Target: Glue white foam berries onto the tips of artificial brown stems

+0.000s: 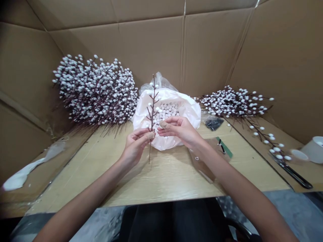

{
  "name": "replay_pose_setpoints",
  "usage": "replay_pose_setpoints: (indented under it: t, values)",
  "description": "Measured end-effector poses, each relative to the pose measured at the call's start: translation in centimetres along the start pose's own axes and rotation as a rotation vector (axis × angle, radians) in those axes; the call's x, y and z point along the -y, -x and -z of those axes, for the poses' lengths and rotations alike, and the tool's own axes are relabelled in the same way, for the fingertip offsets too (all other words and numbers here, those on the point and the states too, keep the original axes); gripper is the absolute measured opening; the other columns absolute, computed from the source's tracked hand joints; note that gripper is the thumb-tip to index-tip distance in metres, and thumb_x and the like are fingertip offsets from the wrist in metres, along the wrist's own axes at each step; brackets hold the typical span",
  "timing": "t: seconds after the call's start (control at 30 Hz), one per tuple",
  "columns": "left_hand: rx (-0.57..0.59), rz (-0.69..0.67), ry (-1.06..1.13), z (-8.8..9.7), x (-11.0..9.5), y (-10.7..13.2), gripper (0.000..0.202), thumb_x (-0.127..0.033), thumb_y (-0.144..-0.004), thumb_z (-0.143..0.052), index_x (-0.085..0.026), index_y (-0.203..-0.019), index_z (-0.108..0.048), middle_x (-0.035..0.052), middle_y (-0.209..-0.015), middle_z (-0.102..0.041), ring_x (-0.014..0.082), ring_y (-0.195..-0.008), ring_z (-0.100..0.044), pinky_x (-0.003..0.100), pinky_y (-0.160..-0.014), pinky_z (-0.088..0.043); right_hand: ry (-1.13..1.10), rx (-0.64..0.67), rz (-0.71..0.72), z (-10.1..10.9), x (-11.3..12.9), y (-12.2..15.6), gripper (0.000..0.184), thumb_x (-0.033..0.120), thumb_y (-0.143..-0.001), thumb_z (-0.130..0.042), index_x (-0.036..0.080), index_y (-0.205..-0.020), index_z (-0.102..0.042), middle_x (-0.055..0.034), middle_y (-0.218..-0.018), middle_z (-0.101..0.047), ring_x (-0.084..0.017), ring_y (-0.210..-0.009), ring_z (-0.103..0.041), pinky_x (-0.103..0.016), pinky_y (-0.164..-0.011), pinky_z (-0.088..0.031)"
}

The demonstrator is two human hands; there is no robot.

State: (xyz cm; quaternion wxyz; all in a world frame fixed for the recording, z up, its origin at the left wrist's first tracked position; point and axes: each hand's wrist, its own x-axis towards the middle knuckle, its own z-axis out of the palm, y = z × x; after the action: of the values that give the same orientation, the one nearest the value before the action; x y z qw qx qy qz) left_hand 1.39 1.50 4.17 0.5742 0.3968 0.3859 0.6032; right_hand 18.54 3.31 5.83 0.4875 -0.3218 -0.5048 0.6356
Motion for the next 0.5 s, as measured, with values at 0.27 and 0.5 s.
replay_pose_setpoints:
  t: [0.27, 0.5]
  values:
    - [0.018, -0.038, -0.112, -0.29, 0.18, 0.50, 0.023, -0.017, -0.047, -0.083, -0.013, -0.066, -0.070, 0.0021, -0.063, -0.069, 0.0121, -0.058, -0.062, 0.024, -0.062, -0.050, 0.075, -0.062, 0.043, -1.16, -0.07, 0.34, 0.035, 0.043, -0.058, -0.082, 0.016, -0.073, -0.064, -0.0030, -0.070, -0.071, -0.016, -0.068, -0.070, -0.033, -0.075, -0.059]
    - [0.042, -0.045, -0.116, -0.04, 0.37, 0.36, 0.023, -0.017, -0.047, -0.085, -0.013, -0.065, -0.071, 0.0011, -0.061, -0.069, 0.0114, -0.057, -0.063, 0.023, -0.061, -0.051, 0.121, -0.073, 0.100, -1.26, -0.12, 0.48, 0.030, 0.040, -0.060, -0.081, 0.015, -0.073, -0.068, -0.0026, -0.068, -0.071, -0.014, -0.063, -0.069, -0.029, -0.070, -0.060]
